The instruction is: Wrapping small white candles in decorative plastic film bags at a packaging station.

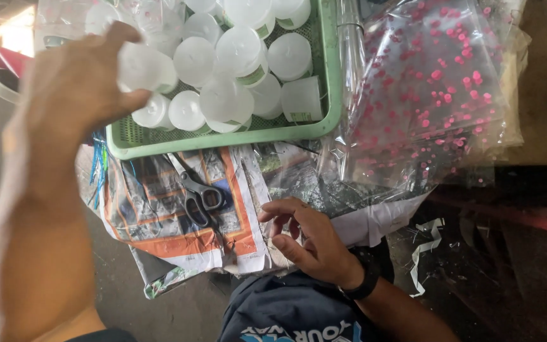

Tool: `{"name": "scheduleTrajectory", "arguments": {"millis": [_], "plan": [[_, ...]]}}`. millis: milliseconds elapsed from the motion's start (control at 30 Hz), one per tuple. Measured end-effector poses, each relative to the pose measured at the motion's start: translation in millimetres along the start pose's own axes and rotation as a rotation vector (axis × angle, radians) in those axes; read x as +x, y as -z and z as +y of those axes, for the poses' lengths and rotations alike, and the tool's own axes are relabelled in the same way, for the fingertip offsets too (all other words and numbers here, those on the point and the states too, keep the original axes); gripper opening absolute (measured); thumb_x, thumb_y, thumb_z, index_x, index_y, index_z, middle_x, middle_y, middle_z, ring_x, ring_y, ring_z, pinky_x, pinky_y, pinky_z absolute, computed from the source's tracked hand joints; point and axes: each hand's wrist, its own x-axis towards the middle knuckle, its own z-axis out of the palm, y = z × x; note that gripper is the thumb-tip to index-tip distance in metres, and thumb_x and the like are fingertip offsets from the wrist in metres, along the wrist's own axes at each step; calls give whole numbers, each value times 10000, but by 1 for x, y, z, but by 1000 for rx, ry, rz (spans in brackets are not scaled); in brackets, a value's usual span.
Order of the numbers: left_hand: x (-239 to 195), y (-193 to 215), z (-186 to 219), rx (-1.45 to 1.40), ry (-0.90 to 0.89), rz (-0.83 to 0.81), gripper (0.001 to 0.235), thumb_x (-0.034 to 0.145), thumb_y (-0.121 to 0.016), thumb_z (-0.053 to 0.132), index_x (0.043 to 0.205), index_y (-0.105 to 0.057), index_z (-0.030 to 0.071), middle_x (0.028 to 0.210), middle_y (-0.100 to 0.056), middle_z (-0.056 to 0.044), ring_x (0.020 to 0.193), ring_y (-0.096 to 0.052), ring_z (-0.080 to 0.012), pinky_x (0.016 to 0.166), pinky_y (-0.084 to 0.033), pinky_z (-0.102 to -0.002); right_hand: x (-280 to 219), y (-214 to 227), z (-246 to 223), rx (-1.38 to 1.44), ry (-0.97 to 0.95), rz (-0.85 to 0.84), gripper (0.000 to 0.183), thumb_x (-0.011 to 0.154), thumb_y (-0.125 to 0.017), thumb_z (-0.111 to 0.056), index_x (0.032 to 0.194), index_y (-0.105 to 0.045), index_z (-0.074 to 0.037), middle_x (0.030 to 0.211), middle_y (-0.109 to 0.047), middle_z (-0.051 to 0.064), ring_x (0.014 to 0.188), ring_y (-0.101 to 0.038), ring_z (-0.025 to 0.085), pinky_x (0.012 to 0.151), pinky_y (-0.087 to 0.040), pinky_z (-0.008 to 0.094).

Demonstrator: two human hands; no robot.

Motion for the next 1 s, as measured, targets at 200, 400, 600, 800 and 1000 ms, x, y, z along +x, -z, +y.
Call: {"name": "scheduleTrajectory", "arguments": {"millis": [200,400,600,800,1000], "plan": [[-78,-21,-29,-670,-162,462,663,696,-720,91,1270,-401,-1,863,-517,-194,665,-542,-249,526,-409,-352,1,-5,-2,-67,31,3,334,881,-399,-331,1057,-471,-56,970,-565,46,695,-554,98,548,-416,203],[-129,-44,23,-712,-488,364,618,585,-730,243,1127,-482,79,889,-648,-28,727,-635,-94,573,-544,-212,-6,-17,4,-292,264,71,520,848,-564,-265,1260,-306,-82,1270,-408,124,1181,-434,280,1018,-371,406],[-131,-61,66,-678,-705,254,521,687,-603,332,1152,-421,182,789,-587,-81,569,-580,-291,470,-434,-406,-15,-27,19,-608,268,30,674,767,-655,-336,1242,-298,-18,1232,-445,177,1131,-467,322,957,-370,428],[-151,-72,38,-1052,-581,472,307,740,-619,346,902,-474,129,997,-604,-15,762,-591,-132,698,-431,-270,-19,-27,18,-492,64,261,637,689,-685,-268,1183,-374,-13,1160,-460,177,1091,-491,307,931,-393,375],[-171,-103,19,-1175,-556,615,168,832,-490,154,703,-439,59,772,-570,-73,686,-572,-172,620,-424,-256,-16,-35,21,81,-9,338,686,702,-646,-152,1244,-244,-29,1162,-469,247,1026,-539,342,907,-441,400]]}}
